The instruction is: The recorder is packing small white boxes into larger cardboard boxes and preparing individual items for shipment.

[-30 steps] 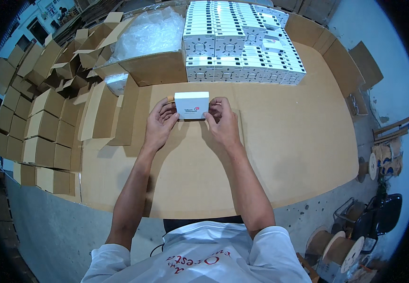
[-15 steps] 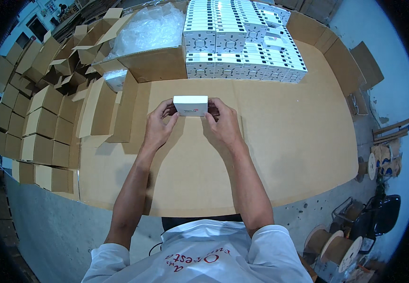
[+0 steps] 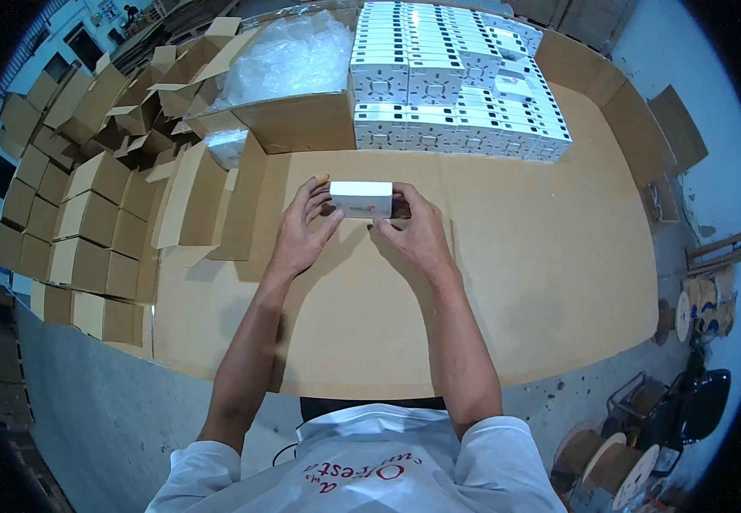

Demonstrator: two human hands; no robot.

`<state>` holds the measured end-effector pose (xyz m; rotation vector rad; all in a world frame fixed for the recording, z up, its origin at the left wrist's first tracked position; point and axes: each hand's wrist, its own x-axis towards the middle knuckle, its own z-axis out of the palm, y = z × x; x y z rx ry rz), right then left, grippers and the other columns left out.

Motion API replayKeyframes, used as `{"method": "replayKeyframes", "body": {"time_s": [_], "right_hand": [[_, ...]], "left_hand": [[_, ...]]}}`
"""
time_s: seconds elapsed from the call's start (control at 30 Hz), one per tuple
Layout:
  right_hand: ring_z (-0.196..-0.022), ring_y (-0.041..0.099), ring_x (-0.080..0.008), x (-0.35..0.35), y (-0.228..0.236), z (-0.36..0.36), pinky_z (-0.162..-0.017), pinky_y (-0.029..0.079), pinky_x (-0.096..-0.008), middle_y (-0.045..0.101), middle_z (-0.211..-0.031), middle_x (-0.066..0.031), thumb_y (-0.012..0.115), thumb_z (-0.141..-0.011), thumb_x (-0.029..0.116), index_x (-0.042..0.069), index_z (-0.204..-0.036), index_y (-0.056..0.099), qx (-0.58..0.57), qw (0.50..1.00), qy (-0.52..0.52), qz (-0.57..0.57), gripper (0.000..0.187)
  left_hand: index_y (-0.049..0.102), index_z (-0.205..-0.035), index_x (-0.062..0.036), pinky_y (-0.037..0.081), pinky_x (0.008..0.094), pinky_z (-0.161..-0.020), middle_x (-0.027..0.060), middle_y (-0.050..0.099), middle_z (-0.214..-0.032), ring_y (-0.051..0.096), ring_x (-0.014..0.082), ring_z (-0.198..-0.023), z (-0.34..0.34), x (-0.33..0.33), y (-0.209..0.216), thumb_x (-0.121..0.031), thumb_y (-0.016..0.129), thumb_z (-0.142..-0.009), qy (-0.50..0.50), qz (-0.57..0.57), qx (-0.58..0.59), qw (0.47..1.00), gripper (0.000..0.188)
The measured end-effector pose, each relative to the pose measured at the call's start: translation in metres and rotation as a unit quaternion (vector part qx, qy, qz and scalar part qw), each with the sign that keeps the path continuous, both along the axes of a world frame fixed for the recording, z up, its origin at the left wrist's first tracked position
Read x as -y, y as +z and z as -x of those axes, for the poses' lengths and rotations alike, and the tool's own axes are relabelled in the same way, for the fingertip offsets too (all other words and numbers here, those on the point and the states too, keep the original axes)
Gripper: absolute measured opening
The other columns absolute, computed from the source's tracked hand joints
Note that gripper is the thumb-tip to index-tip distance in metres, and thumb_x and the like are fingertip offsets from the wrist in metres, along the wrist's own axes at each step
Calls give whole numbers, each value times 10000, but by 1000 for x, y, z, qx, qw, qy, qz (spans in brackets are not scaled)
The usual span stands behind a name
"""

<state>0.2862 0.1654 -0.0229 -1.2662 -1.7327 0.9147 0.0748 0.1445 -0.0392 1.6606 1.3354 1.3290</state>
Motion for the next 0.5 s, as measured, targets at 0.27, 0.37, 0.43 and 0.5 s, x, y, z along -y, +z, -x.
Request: {"method": "replayKeyframes", "body": {"time_s": [0.27,0.37,0.43,0.5], "right_hand": [[-1066,643,-231,-5,17,-17,-923,547,-370,647,-1172,-156,845,-759,178,19,-1325,518,-72,997,10,18,673],[-1044,581,-205,-8,21,-30,-855,535,-362,616,-1157,-108,817,-813,198,36,-1330,523,-125,992,-6,13,616],[-1039,578,-202,-6,30,-33,-847,536,-362,616,-1149,-106,805,-828,192,40,-1331,523,-140,990,-7,18,596],[-1024,570,-196,-5,36,-36,-822,536,-348,614,-1129,-98,773,-860,175,46,-1325,532,-137,990,-19,22,539]], "left_hand": [[607,-1213,6,540,382,-827,188,639,-1133,668,274,-984,-3,-3,80,-150,632,-952,103,-63,-56,991,305],[658,-1131,8,521,388,-869,173,675,-1080,665,275,-1018,-10,-29,133,-162,649,-939,155,-117,-130,972,257],[668,-1114,-3,515,411,-881,178,679,-1069,664,310,-997,7,-59,152,-182,659,-927,214,-185,-227,932,259],[688,-1102,-19,499,444,-920,191,691,-1064,662,362,-997,33,-86,172,-228,662,-919,288,-215,-347,866,279]]}}
